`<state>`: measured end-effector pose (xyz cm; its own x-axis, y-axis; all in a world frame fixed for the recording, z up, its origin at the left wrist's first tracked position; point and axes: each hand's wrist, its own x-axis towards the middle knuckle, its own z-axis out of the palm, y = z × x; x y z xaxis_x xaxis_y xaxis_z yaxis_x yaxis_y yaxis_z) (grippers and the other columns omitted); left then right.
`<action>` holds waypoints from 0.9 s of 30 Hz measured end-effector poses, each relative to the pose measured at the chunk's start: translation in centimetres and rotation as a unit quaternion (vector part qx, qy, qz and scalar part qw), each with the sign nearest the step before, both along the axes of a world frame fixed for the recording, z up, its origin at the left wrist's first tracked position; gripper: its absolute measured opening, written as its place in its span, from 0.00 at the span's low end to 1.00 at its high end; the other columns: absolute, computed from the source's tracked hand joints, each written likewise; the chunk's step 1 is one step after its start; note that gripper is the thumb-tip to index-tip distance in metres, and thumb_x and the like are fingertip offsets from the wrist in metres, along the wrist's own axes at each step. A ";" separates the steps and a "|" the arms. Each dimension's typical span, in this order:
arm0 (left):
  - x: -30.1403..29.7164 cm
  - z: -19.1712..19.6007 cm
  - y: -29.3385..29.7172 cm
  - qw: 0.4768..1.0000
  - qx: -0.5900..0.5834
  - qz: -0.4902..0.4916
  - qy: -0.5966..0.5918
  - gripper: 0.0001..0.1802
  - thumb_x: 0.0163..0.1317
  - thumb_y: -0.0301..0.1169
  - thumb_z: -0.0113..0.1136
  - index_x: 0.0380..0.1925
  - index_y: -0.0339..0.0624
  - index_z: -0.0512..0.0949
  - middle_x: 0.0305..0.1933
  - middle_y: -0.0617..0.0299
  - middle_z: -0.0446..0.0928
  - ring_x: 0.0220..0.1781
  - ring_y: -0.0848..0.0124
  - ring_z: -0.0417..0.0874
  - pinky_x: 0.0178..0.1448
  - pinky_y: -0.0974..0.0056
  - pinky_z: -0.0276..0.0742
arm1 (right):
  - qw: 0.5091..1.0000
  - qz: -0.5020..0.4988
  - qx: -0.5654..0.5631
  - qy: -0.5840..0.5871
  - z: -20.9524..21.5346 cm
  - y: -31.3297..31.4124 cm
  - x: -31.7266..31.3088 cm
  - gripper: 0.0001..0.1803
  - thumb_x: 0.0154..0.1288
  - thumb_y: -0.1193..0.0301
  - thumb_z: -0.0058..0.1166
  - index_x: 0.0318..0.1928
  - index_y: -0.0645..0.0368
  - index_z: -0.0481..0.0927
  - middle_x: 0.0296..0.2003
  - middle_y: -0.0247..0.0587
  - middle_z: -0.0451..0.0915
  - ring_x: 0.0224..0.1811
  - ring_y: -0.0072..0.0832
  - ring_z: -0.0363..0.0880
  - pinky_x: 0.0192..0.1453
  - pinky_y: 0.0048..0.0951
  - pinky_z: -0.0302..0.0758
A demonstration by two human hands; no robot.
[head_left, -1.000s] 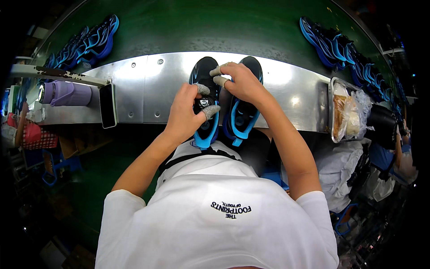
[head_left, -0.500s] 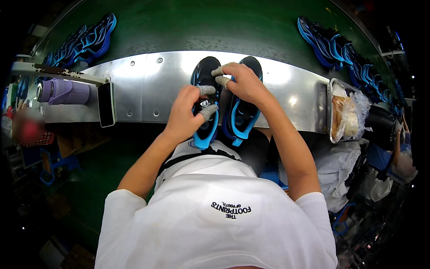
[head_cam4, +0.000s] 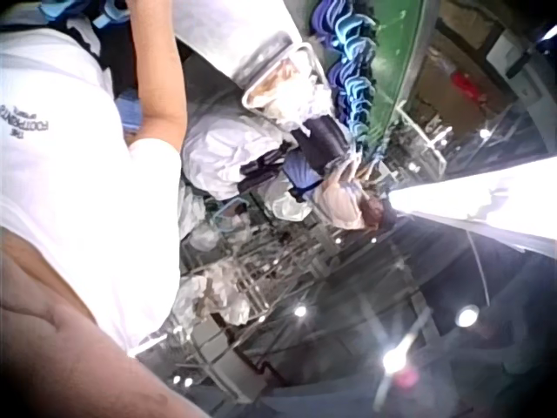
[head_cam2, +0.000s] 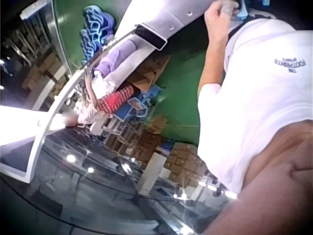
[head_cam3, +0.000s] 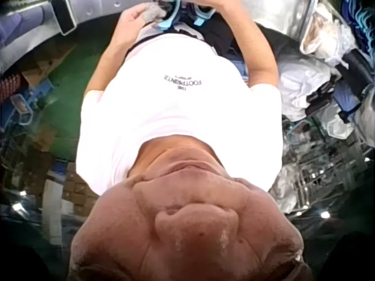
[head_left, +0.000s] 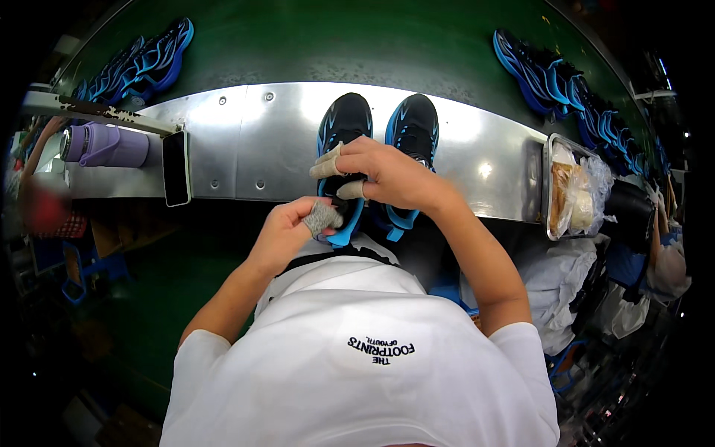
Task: The person cleans several pairs of athletic shoes using a cloth, wiping the tongues and inner linings while the shoes are on a conveyor belt.
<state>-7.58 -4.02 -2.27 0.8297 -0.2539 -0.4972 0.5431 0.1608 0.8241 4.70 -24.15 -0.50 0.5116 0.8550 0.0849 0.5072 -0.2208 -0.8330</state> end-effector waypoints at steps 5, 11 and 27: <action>0.1 -0.8 -2.2 0.960 -0.256 0.113 0.023 0.14 0.72 0.26 0.49 0.52 0.29 0.76 0.54 0.52 0.79 0.58 0.65 0.80 0.66 0.61 0.75 | 0.998 -0.065 -0.005 0.020 -0.3 0.4 -0.6 0.23 0.56 0.74 0.64 0.55 0.52 0.83 0.46 0.36 0.83 0.49 0.35 0.77 0.59 0.34 0.73; -0.4 -0.3 -2.7 0.972 -0.204 0.112 0.022 0.16 0.72 0.23 0.44 0.55 0.31 0.74 0.55 0.56 0.78 0.60 0.70 0.78 0.70 0.64 0.69 | 0.972 -0.224 0.009 -0.070 -1.0 1.4 -3.2 0.22 0.57 0.72 0.65 0.54 0.50 0.84 0.36 0.35 0.81 0.42 0.35 0.74 0.52 0.33 0.73; -0.2 0.6 -3.1 0.946 0.194 -0.133 -0.223 0.17 0.67 0.32 0.59 0.56 0.49 0.76 0.49 0.52 0.71 0.50 0.58 0.76 0.57 0.61 0.72 | 0.962 -0.266 -0.022 -0.051 0.5 1.3 -3.3 0.26 0.61 0.73 0.64 0.61 0.51 0.79 0.43 0.37 0.83 0.42 0.29 0.76 0.50 0.29 0.74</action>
<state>-7.78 -7.16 -1.63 0.9110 -0.3535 -0.2123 0.1067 -0.2951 0.9495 1.44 -22.86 0.02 0.8692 0.4779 0.1266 0.3903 -0.5061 -0.7691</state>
